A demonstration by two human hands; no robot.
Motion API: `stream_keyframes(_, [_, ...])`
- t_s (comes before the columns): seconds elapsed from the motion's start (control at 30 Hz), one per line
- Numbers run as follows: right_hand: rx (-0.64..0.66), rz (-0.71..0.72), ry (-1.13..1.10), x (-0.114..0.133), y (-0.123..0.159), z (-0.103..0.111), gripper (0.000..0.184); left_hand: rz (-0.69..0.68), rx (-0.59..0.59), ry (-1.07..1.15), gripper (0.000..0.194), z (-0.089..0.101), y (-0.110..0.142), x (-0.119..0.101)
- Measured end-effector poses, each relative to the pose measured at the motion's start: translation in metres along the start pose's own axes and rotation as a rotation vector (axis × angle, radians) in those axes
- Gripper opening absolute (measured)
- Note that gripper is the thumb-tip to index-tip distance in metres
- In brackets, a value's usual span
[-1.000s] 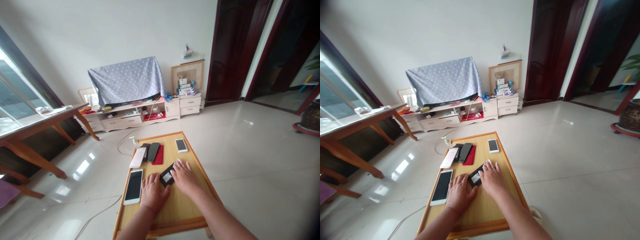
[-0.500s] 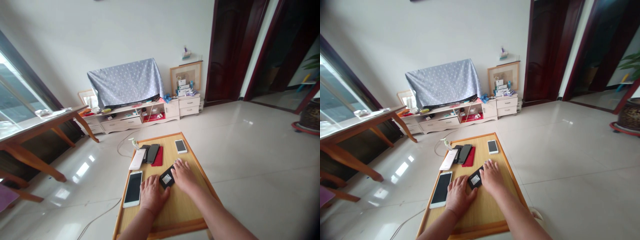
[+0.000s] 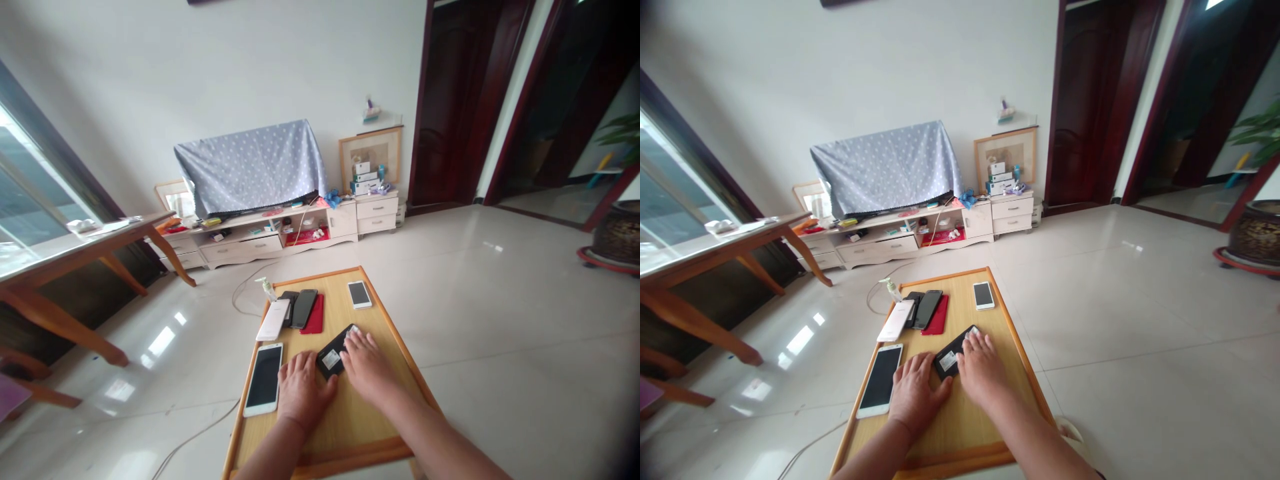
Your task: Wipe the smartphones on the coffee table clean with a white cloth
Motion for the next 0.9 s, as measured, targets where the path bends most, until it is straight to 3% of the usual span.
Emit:
stream_keyframes(0.13, [0.038, 0.164, -0.087, 0.034, 0.009, -0.01, 0.059, 0.004, 0.02, -0.001, 0.053, -0.001, -0.001, 0.001])
stream_keyframes(0.37, [0.022, -0.12, 0.014, -0.017, 0.008, 0.009, 0.059, -0.013, -0.02, 0.023, 0.055, -0.002, 0.0, 0.001])
stream_keyframes(0.6, [0.074, 0.062, -0.103, 0.039, 0.032, -0.017, 0.06, -0.03, -0.013, 0.008, 0.057, -0.005, -0.003, 0.004])
stream_keyframes(0.67, [0.081, 0.054, -0.111, 0.034, 0.031, -0.013, 0.06, -0.028, -0.011, 0.007, 0.057, -0.005, -0.003, 0.004])
stream_keyframes(0.8, [0.044, -0.108, -0.028, 0.0, 0.022, 0.004, 0.059, -0.026, -0.003, 0.017, 0.057, -0.004, -0.001, 0.002])
stream_keyframes(0.9, [0.03, -0.091, -0.025, 0.006, 0.022, 0.004, 0.058, -0.021, 0.008, 0.02, 0.057, -0.004, -0.001, 0.003])
Point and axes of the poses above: each hand's wrist, its own y-axis away from the middle knuckle, its own z-axis out of the back of the hand, x = y × z, the point moved 5 cm from there along -y, towards the middle knuckle, and after that the axes turned 14 degrees about z, right-handed, at the moved point
